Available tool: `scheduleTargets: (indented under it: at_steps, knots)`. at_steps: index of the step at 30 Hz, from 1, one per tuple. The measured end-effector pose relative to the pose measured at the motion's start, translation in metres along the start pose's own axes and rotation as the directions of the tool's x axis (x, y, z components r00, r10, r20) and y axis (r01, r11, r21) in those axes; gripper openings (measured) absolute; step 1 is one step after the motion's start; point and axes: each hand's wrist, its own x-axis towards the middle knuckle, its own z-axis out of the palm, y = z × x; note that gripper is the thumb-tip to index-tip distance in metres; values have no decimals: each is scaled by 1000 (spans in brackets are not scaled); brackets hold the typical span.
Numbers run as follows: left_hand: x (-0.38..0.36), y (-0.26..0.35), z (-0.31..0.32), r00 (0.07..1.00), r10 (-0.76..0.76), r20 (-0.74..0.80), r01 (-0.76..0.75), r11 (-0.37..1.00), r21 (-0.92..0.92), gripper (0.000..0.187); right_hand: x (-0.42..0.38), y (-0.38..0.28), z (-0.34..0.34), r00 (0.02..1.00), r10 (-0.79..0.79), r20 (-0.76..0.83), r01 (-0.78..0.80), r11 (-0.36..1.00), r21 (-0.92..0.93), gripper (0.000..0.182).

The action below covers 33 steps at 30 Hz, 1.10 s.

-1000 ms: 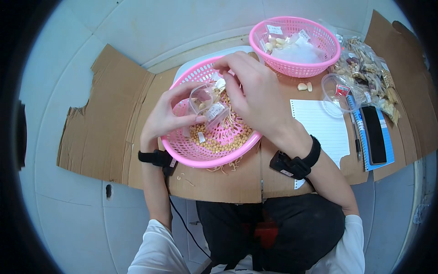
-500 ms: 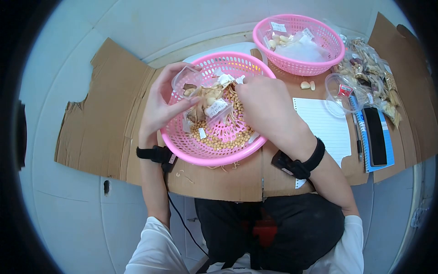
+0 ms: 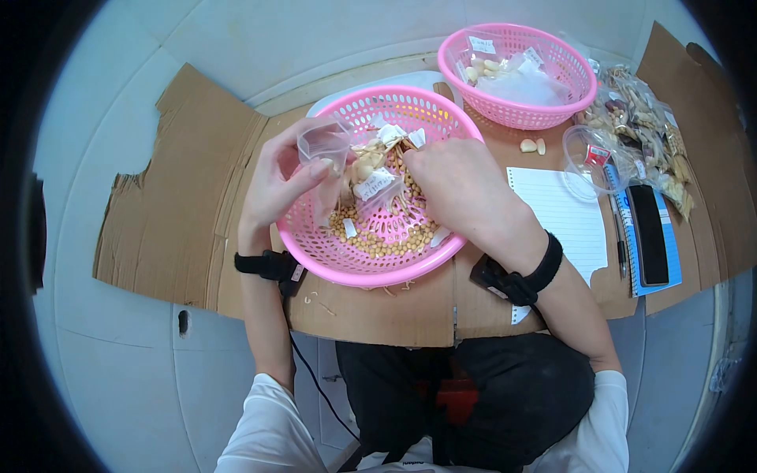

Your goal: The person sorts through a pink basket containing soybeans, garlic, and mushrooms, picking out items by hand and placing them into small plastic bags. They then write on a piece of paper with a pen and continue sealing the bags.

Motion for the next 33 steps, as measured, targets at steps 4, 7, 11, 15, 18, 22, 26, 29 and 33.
scheduleTargets:
  at_steps: [4,7,11,15,18,22,26,29,33]
  knots:
    - [0,-4,0,1000,-22,7,22,999,-39,51,1,-3,-5,999,37,-5,-36,991,126,25]
    - [0,-6,1,996,-85,8,85,996,1,50,1,-2,-5,991,37,-131,4,953,302,28]
    - [0,-8,1,991,-136,12,136,991,18,49,2,-2,-4,983,47,-179,12,948,318,28]
    - [-1,-7,2,988,-153,6,153,988,12,48,2,-3,-7,972,32,-235,52,937,345,27]
    - [-1,-5,2,989,-150,11,150,988,23,49,3,-3,-7,968,24,-248,70,930,361,25]
    - [-1,-2,3,987,-163,8,162,986,38,50,3,-3,-6,968,19,-249,78,924,374,21]
    - [-1,-5,2,989,-145,4,145,989,26,51,3,-2,-6,973,14,-232,75,926,369,20]
    - [-1,-5,1,989,-145,15,144,988,48,53,3,-2,-7,978,15,-208,62,930,362,20]
    - [0,-6,1,991,-129,20,127,990,54,53,2,-3,-6,976,15,-215,68,926,370,22]
